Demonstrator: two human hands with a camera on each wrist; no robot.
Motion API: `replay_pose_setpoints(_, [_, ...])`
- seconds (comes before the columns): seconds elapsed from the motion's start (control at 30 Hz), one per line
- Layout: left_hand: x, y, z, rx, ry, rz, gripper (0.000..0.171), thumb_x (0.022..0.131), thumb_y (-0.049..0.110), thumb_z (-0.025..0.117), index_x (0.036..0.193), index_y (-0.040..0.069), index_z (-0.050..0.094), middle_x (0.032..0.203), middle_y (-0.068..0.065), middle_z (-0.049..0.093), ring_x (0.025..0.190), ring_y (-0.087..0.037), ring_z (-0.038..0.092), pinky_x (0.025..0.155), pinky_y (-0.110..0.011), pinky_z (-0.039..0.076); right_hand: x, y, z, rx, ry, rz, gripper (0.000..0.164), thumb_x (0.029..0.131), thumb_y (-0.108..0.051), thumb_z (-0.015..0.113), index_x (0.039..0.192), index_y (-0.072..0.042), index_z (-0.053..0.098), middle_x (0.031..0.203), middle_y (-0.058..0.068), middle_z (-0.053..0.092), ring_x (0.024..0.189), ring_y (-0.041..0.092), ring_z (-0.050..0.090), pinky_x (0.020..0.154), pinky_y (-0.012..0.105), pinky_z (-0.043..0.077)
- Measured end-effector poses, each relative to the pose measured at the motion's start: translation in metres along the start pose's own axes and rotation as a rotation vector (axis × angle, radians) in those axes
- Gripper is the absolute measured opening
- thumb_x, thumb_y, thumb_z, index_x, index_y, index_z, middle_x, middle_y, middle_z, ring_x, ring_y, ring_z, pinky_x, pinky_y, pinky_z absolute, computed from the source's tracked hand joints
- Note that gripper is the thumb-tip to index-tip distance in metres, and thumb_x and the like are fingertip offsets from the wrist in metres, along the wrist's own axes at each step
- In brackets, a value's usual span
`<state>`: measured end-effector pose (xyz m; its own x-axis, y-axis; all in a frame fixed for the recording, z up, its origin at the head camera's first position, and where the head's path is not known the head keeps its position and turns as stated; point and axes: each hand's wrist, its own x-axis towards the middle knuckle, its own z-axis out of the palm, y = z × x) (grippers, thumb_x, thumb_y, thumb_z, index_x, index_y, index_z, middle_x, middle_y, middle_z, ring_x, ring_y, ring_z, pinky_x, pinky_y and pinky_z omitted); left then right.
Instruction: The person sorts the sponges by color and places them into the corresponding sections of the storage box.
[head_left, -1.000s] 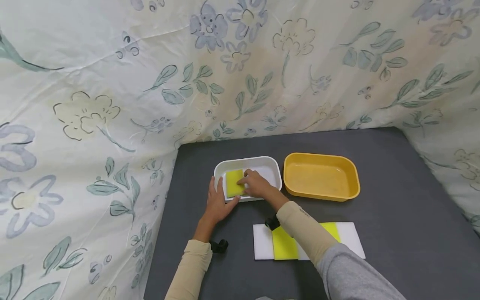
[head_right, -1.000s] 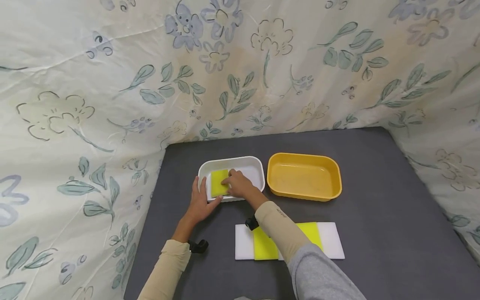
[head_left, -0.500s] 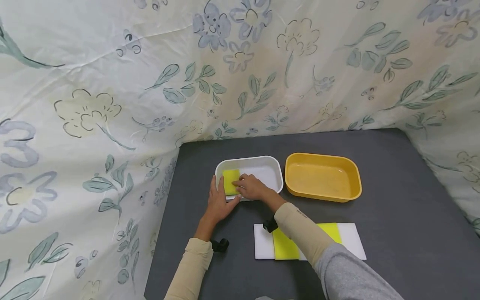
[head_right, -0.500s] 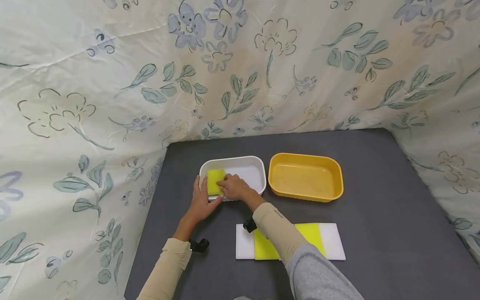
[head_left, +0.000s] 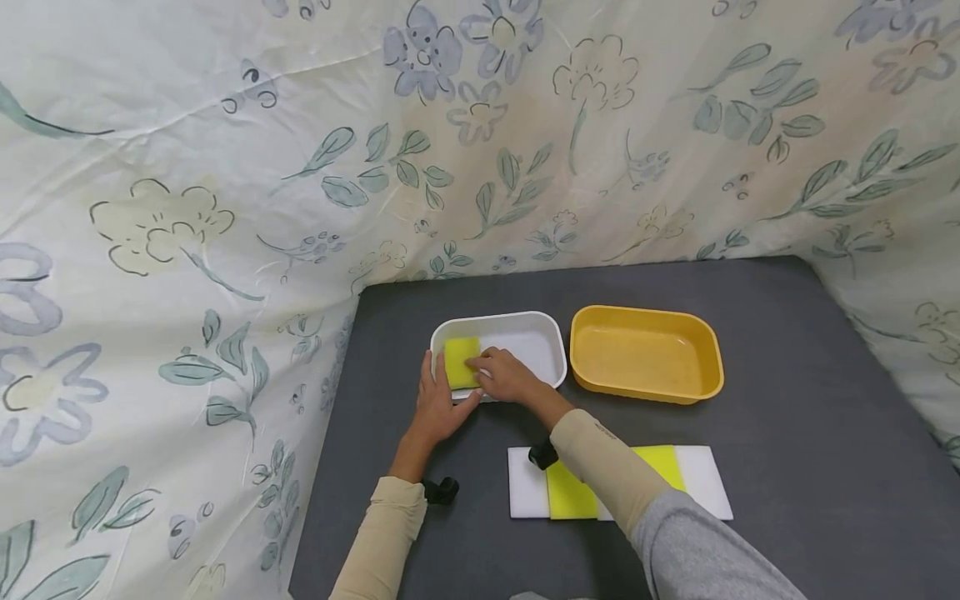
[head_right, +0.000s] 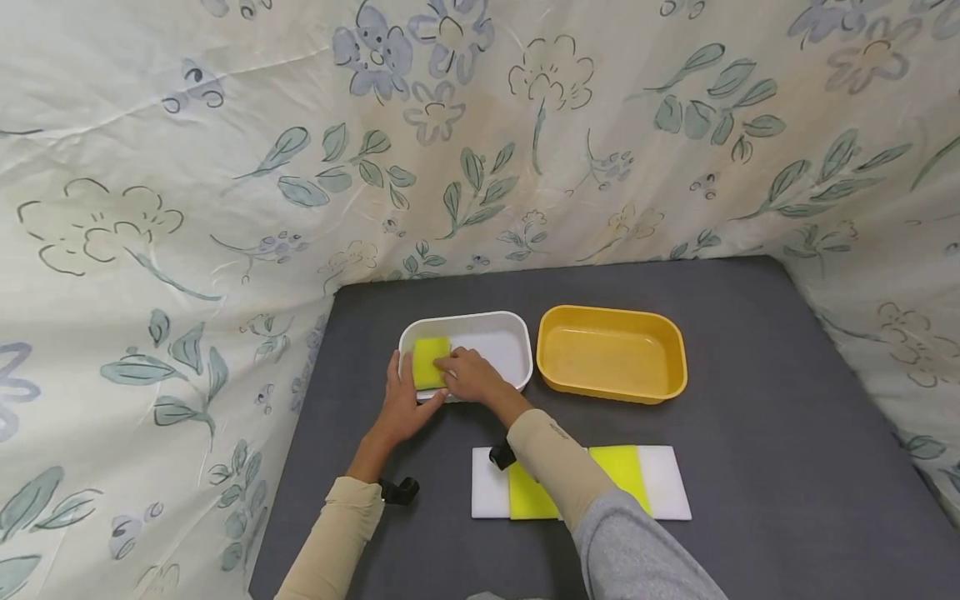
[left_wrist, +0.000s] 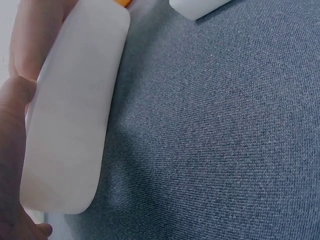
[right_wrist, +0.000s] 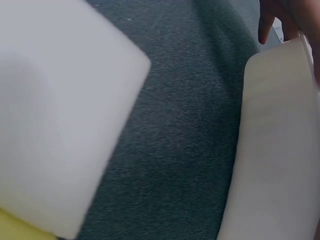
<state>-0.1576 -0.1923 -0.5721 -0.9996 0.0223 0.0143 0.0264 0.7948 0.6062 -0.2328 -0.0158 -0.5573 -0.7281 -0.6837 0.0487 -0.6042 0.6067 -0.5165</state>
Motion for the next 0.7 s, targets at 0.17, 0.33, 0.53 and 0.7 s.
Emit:
replay_pose_setpoints(0.17, [-0.002,0.001,0.000,-0.016,0.016,-0.002,0.107,0.091,0.053,0.065,0.158,-0.001,0.001,0.164,-0.019,-0.004,0.147,-0.042,0.013,0.112,-0.062,0.024,-0.005,-0.002,0.002,0.010,0.066,0.007,0.036,0.100,-0.016,0.053,0.133,-0.006,0.065,0.122,0.019,0.061,0.107,0.033,0.058,0.096,0.047,0.046])
replay_pose_setpoints(0.33, [-0.003,0.002,0.001,-0.003,0.003,-0.029,0.111,0.090,0.054,0.064,0.158,-0.001,-0.003,0.165,-0.017,-0.004,0.148,-0.040,0.012,0.113,-0.062,0.021,-0.008,-0.001,0.003,0.005,0.098,0.000,0.034,0.100,-0.017,0.055,0.129,-0.006,0.067,0.122,0.017,0.062,0.107,0.031,0.059,0.096,0.045,0.046])
replay_pose_setpoints(0.53, [-0.002,0.007,0.001,0.024,0.005,-0.058,0.110,0.089,0.054,0.065,0.158,-0.002,-0.001,0.165,-0.019,-0.001,0.147,-0.041,0.013,0.113,-0.064,0.019,-0.019,0.006,0.002,-0.015,0.165,-0.002,0.032,0.099,-0.017,0.057,0.126,-0.005,0.069,0.120,0.015,0.063,0.106,0.030,0.059,0.095,0.045,0.047])
replay_pose_setpoints(0.7, [-0.001,0.010,-0.001,0.026,-0.007,-0.092,0.111,0.088,0.054,0.065,0.159,0.000,-0.002,0.165,-0.018,-0.001,0.148,-0.040,0.011,0.114,-0.063,0.017,-0.031,0.017,-0.001,-0.030,0.306,-0.047,0.026,0.096,-0.012,0.059,0.117,-0.002,0.071,0.113,0.016,0.065,0.103,0.032,0.059,0.092,0.046,0.048])
